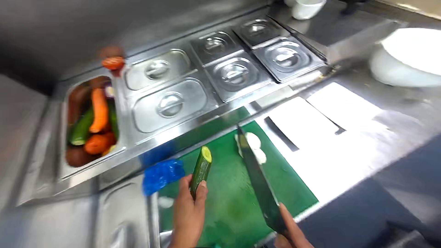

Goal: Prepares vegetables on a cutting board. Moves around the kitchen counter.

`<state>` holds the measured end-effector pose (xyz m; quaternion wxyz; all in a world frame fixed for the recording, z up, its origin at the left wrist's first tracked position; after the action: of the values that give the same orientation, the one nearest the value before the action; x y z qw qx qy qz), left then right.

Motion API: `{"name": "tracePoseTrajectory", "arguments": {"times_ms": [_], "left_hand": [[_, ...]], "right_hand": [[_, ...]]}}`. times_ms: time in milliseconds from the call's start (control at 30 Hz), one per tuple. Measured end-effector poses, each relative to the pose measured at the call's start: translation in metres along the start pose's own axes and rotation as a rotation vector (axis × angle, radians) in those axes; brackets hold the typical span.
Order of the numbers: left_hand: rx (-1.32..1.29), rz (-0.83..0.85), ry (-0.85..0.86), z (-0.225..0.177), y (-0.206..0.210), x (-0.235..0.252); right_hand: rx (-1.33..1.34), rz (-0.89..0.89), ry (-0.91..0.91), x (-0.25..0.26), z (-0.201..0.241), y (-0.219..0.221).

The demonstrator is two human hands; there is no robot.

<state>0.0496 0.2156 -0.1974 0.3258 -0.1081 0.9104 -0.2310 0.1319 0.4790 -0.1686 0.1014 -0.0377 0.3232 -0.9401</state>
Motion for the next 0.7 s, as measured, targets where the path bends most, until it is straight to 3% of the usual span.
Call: {"name": "tracePoseTrajectory", "arguments": {"times_ms": [133,267,467,700], "left_hand": [[0.379,0.011,0.028,0.020,0.061,0.004],[0.640,0.147,0.021,0.014,0.083,0.004],[0.596,0.157,0.137,-0.005,0.095,0.012],[0.618,0.111,0.146,-0.010,0.102,0.010]], "right_hand": [[-0.030,0.005,0.075,-0.008,-0.027,0.023],[-0.095,0.027,0.132,-0.014,-0.040,0.041],[-0.187,0.041,0.088,-0.007,-0.041,0.049],[-0.131,0.070,0.086,0.002,-0.039,0.046]]}}
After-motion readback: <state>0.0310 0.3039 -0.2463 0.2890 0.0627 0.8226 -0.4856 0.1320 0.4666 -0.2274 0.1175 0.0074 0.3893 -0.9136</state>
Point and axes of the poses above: each hand's wrist, its own x-axis towards the middle knuckle, its own y-axis out of the palm, z = x × y, the point moved 10 cm from there along x, towards the middle knuckle, and after that the axes turned 9 degrees about -y, right-handed, at the moved point
